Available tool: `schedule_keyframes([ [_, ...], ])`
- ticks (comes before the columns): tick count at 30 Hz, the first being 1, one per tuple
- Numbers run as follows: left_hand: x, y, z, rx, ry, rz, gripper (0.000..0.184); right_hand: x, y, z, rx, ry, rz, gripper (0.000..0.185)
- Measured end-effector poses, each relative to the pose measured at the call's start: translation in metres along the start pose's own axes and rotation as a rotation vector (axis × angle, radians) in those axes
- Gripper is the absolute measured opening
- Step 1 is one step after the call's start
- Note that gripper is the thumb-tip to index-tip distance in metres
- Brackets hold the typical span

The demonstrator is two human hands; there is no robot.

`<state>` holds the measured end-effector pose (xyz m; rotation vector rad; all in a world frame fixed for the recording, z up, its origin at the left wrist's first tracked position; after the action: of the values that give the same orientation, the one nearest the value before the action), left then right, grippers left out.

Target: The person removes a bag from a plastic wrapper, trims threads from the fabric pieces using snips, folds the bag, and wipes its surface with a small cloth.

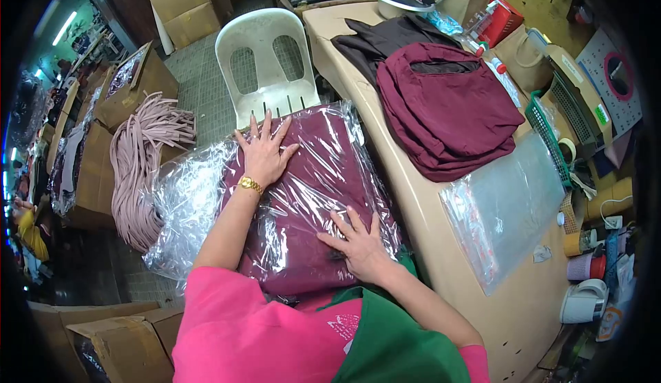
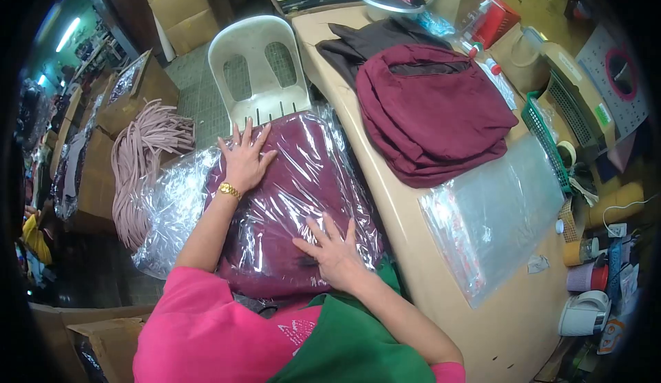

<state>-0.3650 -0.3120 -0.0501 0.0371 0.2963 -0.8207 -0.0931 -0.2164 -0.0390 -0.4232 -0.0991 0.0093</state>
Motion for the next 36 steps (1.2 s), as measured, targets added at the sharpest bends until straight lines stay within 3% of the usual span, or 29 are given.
schedule_keyframes([
  [7, 0.008, -0.003, -0.072, 0.150, 0.164, 0.106, 0.076, -0.023, 0.031, -0.046, 0.069, 0.003, 0.006, 0.066],
  [14, 0.016, 0.003, -0.093, 0.197, 0.122, 0.138, 0.080, -0.024, 0.050, -0.068, -0.035, -0.044, -0.053, 0.059],
  [16, 0.015, 0.005, -0.096, 0.216, 0.154, 0.140, 0.075, -0.024, 0.053, -0.055, -0.246, -0.090, -0.056, 0.057],
  [20, 0.014, 0.006, -0.084, 0.138, 0.083, 0.136, 0.072, 0.026, 0.035, 0.057, -0.381, 0.350, 0.035, 0.039],
  [21, 0.012, 0.007, -0.075, 0.122, 0.062, 0.122, 0.072, 0.052, 0.036, 0.091, -0.286, 0.494, -0.021, 0.032],
  [24, 0.008, 0.009, -0.044, 0.325, 0.157, 0.056, 0.070, 0.156, 0.105, 0.126, 0.023, 0.895, -0.320, 0.034],
  [25, 0.002, -0.003, -0.047, 0.557, 0.135, 0.087, 0.064, 0.198, 0.126, 0.142, -0.083, 0.987, -0.555, 0.033],
  [26, -0.006, -0.015, -0.054, 0.464, 0.155, 0.107, 0.060, 0.246, 0.163, 0.143, -0.066, 1.063, -0.755, 0.029],
  [27, -0.010, -0.004, -0.022, 0.659, 0.196, 0.121, 0.059, 0.298, 0.205, 0.137, 0.024, 1.217, -0.915, 0.024],
  [28, -0.019, 0.000, -0.007, 0.401, 0.307, 0.045, 0.058, 0.342, 0.233, 0.134, 0.117, 1.365, -1.062, 0.023],
  [31, -0.044, 0.035, 0.045, 0.301, 0.399, -0.095, 0.050, 0.397, 0.260, 0.139, 0.055, 1.276, -1.319, 0.028],
  [32, -0.054, 0.060, 0.060, 0.423, 0.411, -0.232, 0.046, 0.402, 0.267, 0.141, 0.047, 1.282, -1.315, 0.028],
  [34, -0.062, 0.125, 0.106, 0.565, 0.402, -0.418, 0.038, 0.387, 0.293, 0.140, 0.010, 0.869, -1.419, 0.038],
  [36, -0.074, 0.182, 0.116, 0.671, 0.362, -0.560, 0.042, 0.379, 0.320, 0.154, -0.079, 0.956, -1.384, 0.041],
])
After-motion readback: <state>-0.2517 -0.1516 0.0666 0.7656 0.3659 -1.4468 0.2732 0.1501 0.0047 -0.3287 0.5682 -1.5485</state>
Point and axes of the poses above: each hand's wrist, its own x-axis away from the middle knuckle, its own z-axis out of the back of the hand, y = z × x, the point moved 4 cm from there along -x, towards the middle knuckle, and after that the axes turned 6 degrees about -z, right-handed, at the moved point
